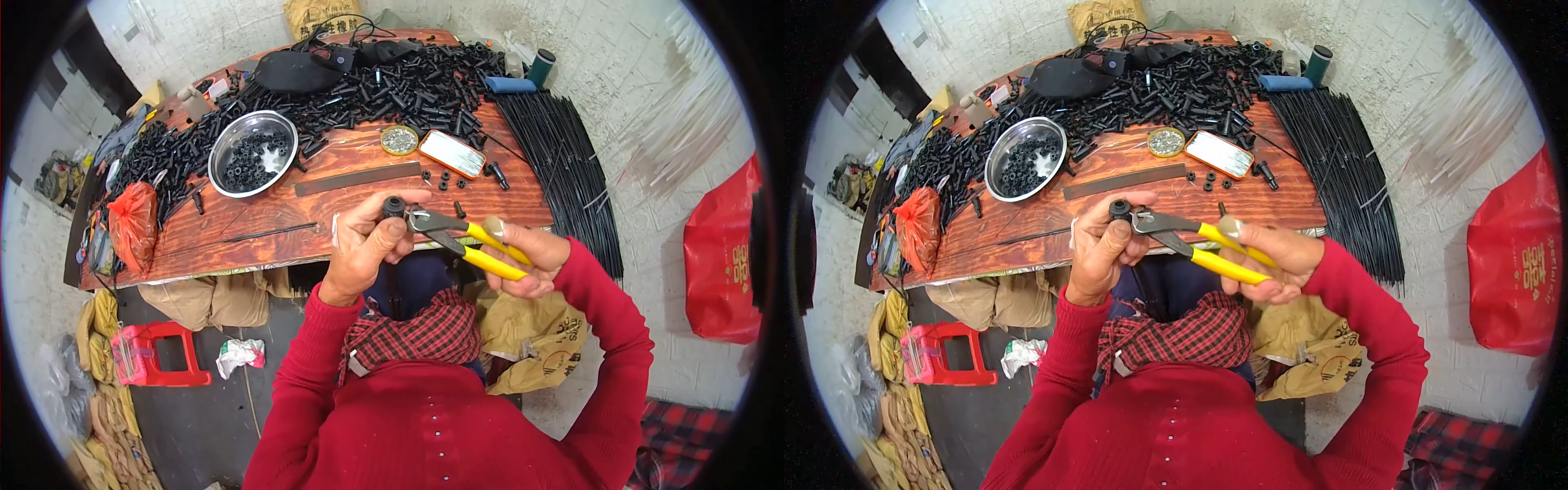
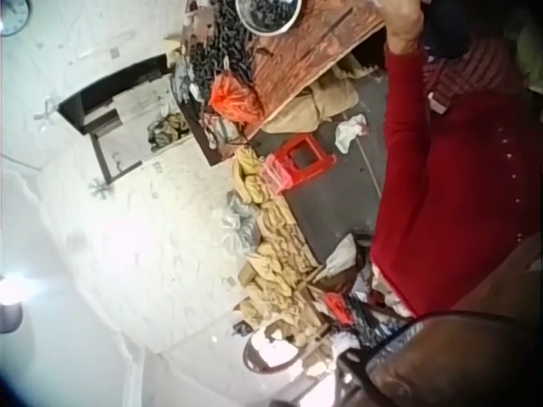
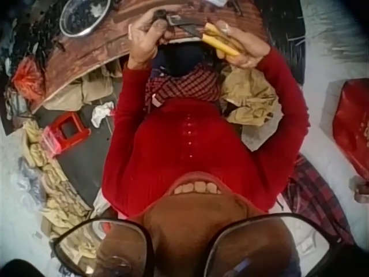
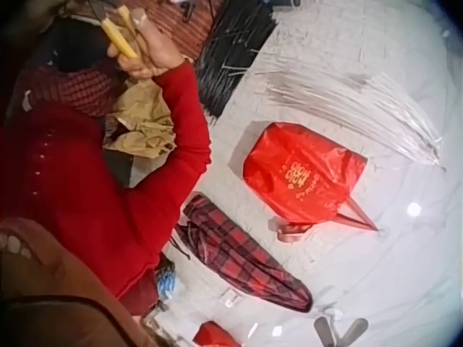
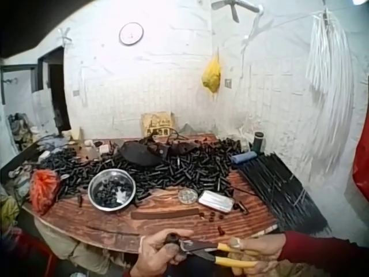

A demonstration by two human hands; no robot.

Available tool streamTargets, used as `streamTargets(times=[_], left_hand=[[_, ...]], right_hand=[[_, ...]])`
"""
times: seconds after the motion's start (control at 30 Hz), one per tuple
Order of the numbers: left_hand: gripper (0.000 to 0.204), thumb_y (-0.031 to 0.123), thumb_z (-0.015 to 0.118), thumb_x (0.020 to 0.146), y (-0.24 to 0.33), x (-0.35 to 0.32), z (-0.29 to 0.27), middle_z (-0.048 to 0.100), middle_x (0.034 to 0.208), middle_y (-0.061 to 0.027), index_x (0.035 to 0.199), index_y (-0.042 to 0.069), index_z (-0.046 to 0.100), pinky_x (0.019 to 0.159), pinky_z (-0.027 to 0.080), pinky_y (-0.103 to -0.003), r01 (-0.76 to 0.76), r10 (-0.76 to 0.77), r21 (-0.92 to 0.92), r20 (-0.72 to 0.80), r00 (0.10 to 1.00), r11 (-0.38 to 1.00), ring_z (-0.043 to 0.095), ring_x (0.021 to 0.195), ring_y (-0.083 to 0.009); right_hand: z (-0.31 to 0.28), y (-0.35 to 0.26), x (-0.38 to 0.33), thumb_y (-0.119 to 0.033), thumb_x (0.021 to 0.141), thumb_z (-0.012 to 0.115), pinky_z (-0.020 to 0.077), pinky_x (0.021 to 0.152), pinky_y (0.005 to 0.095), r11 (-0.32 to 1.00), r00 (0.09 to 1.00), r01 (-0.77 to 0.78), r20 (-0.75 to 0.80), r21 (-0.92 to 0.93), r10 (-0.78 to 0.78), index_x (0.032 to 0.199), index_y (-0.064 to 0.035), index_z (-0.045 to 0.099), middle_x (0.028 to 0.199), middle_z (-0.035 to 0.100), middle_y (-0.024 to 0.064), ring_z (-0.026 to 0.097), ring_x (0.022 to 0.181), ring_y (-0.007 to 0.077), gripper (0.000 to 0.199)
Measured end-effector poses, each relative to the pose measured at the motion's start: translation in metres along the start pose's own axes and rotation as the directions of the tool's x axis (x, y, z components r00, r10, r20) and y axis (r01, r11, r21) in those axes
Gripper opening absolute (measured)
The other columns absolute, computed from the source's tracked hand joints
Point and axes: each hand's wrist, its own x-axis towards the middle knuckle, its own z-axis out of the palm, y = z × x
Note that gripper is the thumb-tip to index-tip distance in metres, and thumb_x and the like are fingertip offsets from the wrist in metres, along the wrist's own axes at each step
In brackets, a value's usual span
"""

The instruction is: Assembling bundles of black bristles by grouping, straightening, and securing them with tape and pliers.

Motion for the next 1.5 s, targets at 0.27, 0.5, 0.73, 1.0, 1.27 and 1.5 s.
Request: streamTargets(times=[0.27, 0.5, 0.73, 1.0, 1.27, 1.5], left_hand=[[0.048, 0.031, 0.064, 0.099, -0.007, 0.005, 0.0, 0.052, 0.074, 0.0007, 0.127, -0.007, 0.056, 0.05, 0.03, -0.019, -0.027, 0.028, 0.01, -0.125, 0.992, 1.0, 0.041, 0.06, -0.0045], [0.051, 0.029, 0.063, 0.1, -0.008, 0.004, 0.002, 0.054, 0.074, 0.0002, 0.132, -0.01, 0.054, 0.049, 0.028, -0.021, -0.022, 0.021, -0.018, -0.035, 0.999, 1.0, 0.038, 0.054, -0.0043], [0.05, 0.028, 0.063, 0.1, -0.014, 0.009, 0.007, 0.057, 0.083, -0.0005, 0.132, -0.009, 0.054, 0.049, 0.03, -0.02, -0.039, 0.036, -0.057, -0.059, 0.998, 0.998, 0.041, 0.058, -0.0032], [0.048, 0.028, 0.062, 0.101, -0.015, 0.009, 0.01, 0.051, 0.07, 0.0014, 0.132, -0.008, 0.054, 0.048, 0.028, -0.02, -0.097, 0.111, 0.088, -0.165, 0.98, 0.991, 0.038, 0.054, -0.0033], [0.053, 0.034, 0.06, 0.101, -0.016, 0.008, 0.007, 0.042, 0.063, 0.0035, 0.132, -0.009, 0.053, 0.048, 0.027, -0.021, -0.079, 0.078, -0.003, -0.103, 0.992, 0.997, 0.035, 0.053, -0.0037], [0.055, 0.038, 0.059, 0.101, -0.016, 0.009, 0.008, 0.041, 0.064, 0.0041, 0.132, -0.008, 0.052, 0.048, 0.026, -0.021, -0.055, 0.059, 0.036, -0.116, 0.991, 0.998, 0.033, 0.053, -0.0035]], right_hand=[[0.053, -0.015, -0.016, -0.03, 0.078, 0.082, 0.052, 0.068, 0.0344, -0.313, 0.462, -0.073, 0.246, -0.947, -0.852, 0.115, -0.0029, 0.059, 0.099, 0.064, 0.0115, 0.068, 0.084, 0.025, 0.052], [0.035, -0.028, -0.023, -0.074, 0.098, 0.02, 0.0391, 0.041, 0.0222, 0.841, 0.938, 0.086, -0.241, -0.535, -0.25, 0.102, 0.0055, 0.067, 0.052, 0.052, 0.0039, 0.046, 0.038, 0.0099, 0.092], [0.007, -0.023, -0.014, -0.068, 0.098, 0.037, 0.0483, 0.045, 0.0235, 0.741, 0.915, 0.157, -0.186, -0.653, -0.358, 0.12, 0.0006, 0.06, 0.072, 0.063, 0.0103, 0.059, 0.049, 0.0142, 0.076], [0.015, -0.008, 0.016, -0.037, 0.086, 0.076, 0.0447, 0.053, 0.0317, 0.174, 0.718, 0.242, 0.056, -0.955, -0.693, 0.098, -0.0061, 0.053, 0.079, 0.058, 0.0031, 0.056, 0.065, 0.0139, 0.041], [0.006, -0.022, 0.002, -0.032, 0.092, 0.069, 0.0467, 0.072, 0.0232, 0.444, 0.884, 0.322, 0.099, -0.836, -0.456, 0.134, -0.001, 0.049, 0.104, 0.057, 0.0038, 0.053, 0.083, 0.0096, 0.056], [0.03, -0.037, -0.011, -0.025, 0.098, 0.062, 0.0517, 0.078, 0.027, 0.588, 0.91, 0.284, 0.02, -0.757, -0.413, 0.134, -0.0007, 0.05, 0.116, 0.061, 0.0096, 0.061, 0.094, 0.0127, 0.045]])
